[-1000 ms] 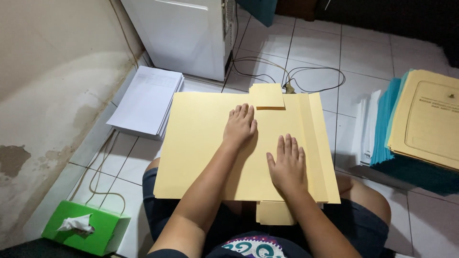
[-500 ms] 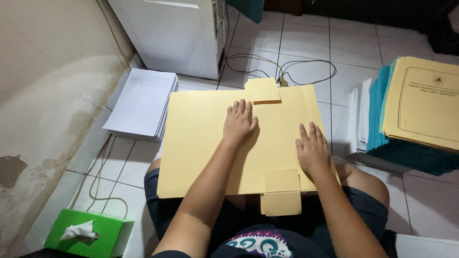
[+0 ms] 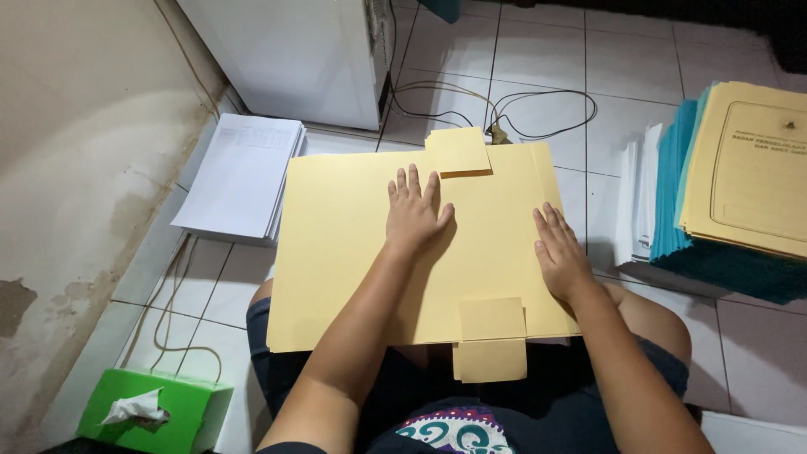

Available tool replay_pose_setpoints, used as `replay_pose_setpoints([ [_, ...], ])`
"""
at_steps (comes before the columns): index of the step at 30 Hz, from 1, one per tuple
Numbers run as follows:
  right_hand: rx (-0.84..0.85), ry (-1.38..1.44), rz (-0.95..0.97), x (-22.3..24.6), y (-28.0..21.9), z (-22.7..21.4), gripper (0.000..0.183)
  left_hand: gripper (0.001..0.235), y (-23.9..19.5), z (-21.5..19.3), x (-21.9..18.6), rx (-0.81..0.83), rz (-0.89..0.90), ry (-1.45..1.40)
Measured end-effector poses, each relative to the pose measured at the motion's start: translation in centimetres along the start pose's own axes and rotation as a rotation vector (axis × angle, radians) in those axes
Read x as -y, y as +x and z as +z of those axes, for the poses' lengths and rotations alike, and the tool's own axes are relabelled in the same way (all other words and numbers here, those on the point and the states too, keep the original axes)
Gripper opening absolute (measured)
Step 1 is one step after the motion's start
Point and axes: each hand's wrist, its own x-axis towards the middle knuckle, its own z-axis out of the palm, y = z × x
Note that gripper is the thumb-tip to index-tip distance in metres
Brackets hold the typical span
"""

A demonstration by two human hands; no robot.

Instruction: The person sits on the floor and repeatedly folds yellow file folders. They pick up a folder, fold the top flap down, and smooth it with their hands. This process is repeated for multiple folders throughout the video.

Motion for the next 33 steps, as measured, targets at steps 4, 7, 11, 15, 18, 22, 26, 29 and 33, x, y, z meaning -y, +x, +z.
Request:
replay_pose_setpoints([
  [4, 0.013, -0.090, -0.021, -0.1, 4.6, -0.6, 0.060, 0.082, 0.1, -0.7, -0.4, 0.050, 0.013, 0.031],
  [7, 0.011, -0.148, -0.055, 0.0, 9.2, -1.0, 0.059, 0.080, 0.1, -1.4, -0.9, 0.097, 0.020, 0.026],
  [11, -0.010, -0.184, -0.040, 0.0, 14.1, -1.2, 0.059, 0.080, 0.4, -1.5, -1.1, 0.110, 0.009, 0.030],
  [15, -0.024, -0.196, -0.009, 0.4, 14.2, -1.5, 0.061, 0.078, 0.3, -1.9, -1.5, 0.119, -0.011, 0.025],
  [18, -0.007, -0.182, 0.016, 0.8, 11.8, -1.5, 0.062, 0.077, 0.3, -1.5, -1.1, 0.109, -0.010, 0.016],
  [22, 0.008, -0.218, 0.029, 1.6, 8.1, -1.4, 0.063, 0.077, 0.2, -1.3, -0.8, 0.088, 0.007, 0.016],
  [26, -0.012, -0.215, 0.010, 2.1, 4.4, -1.0, 0.063, 0.078, 0.3, -0.4, -0.4, 0.068, 0.002, 0.027],
  [29, -0.018, -0.205, 0.008, 2.4, 1.2, -0.4, 0.063, 0.078, 0.1, 0.1, -0.1, 0.056, 0.007, 0.030],
  [33, -0.016, -0.197, 0.002, 2.8, -1.6, -0.1, 0.062, 0.079, 0.3, 0.8, 0.2, 0.061, 0.012, 0.035],
])
